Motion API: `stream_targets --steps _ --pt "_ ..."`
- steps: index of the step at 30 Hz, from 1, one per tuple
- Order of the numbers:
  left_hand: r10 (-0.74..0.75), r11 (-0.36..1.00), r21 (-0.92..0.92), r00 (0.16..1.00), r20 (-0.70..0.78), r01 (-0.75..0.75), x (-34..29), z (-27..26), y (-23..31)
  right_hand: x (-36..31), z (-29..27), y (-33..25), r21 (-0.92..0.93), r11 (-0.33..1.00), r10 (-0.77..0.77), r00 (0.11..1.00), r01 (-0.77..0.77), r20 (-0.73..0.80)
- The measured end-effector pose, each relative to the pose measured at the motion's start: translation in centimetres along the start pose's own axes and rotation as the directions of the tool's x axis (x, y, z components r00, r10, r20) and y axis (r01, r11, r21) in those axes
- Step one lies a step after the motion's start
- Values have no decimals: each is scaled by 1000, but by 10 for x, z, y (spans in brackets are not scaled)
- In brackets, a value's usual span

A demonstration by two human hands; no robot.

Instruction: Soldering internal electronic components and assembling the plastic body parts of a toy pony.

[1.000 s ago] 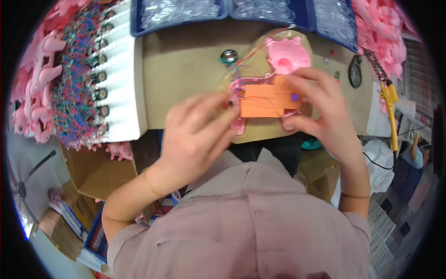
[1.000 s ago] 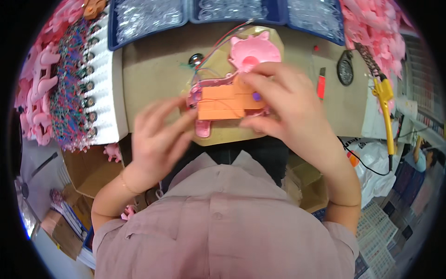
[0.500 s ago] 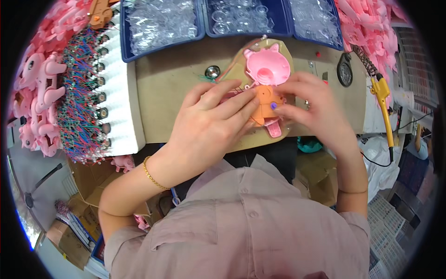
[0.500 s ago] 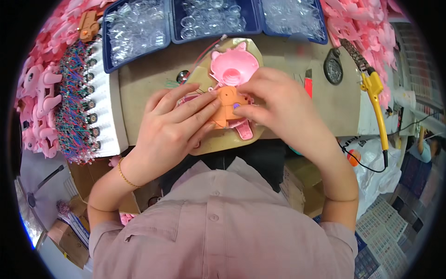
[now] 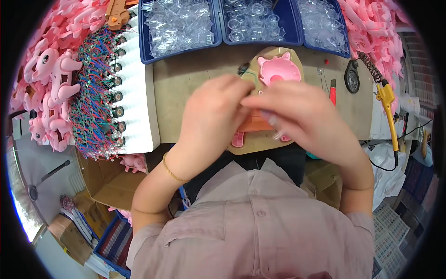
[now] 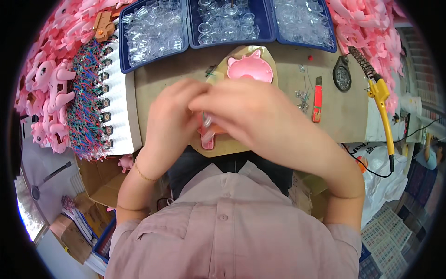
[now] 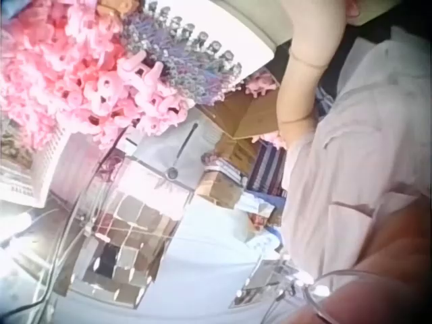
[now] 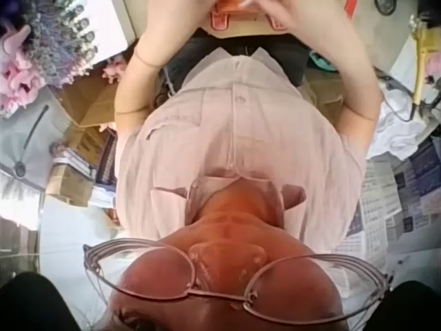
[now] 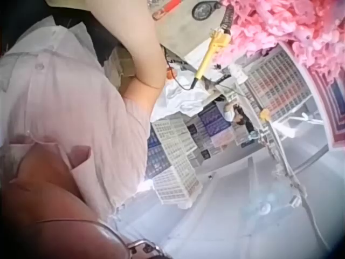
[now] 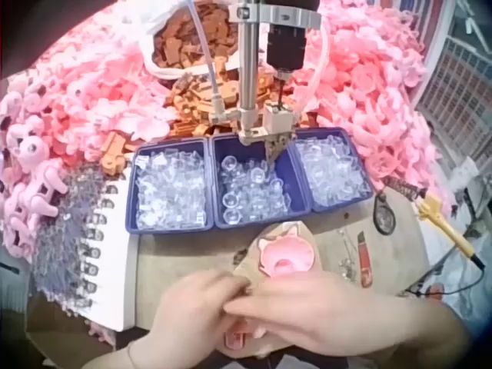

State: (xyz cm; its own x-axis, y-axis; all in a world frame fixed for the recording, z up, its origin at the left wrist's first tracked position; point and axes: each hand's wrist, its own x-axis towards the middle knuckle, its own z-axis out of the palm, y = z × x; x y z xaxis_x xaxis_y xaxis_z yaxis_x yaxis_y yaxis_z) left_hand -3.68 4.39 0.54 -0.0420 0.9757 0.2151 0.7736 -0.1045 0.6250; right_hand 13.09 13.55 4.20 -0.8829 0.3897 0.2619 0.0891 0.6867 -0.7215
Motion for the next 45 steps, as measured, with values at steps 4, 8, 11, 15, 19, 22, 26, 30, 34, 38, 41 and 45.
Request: stream_targets --steps 4,8,11,15,19,22,26,30,34,38,41,45 --pt "291 955 53 956 37 -292 -4 -1 0 -11 -39 -2 -53 934 353 935 -352 17" --pt "429 899 79 902 49 -432 -2 4 -3 12 -21 46 -236 953 192 981 -188 -5" --pt "370 928 14 927 56 -372 -2 8 -6 25 2 54 -402 915 97 983 -26 157" --pt "154 965 -224 985 72 -134 1 8 -2 16 -4 51 -353 933 92 995 -71 43" --pt "-67 922 -357 970 232 149 7 -1 -4 -15 -7 46 -322 870 361 928 -372 -95" --pt "-151 894 -370 947 283 253 9 -2 -1 -25 -5 50 -395 879 251 963 -268 -95" --pt "-179 831 -453 926 332 322 8 -5 -3 -23 -10 54 -395 903 184 983 -166 7" --pt "-248 747 -496 878 409 443 10 -4 -6 -8 -16 55 -404 884 273 961 -235 40" --pt "-288 720 -473 839 462 508 13 -4 -2 -3 -22 62 -369 913 255 951 -177 175" --pt "-260 756 -474 871 417 452 12 -2 -6 10 -25 52 -464 848 423 855 -257 300" --pt "-270 751 -480 875 402 453 12 -3 -6 -5 -20 54 -435 859 371 913 -268 170" --pt "-316 709 -501 858 405 497 8 -3 4 -44 -8 4 -219 965 122 987 -143 -107"
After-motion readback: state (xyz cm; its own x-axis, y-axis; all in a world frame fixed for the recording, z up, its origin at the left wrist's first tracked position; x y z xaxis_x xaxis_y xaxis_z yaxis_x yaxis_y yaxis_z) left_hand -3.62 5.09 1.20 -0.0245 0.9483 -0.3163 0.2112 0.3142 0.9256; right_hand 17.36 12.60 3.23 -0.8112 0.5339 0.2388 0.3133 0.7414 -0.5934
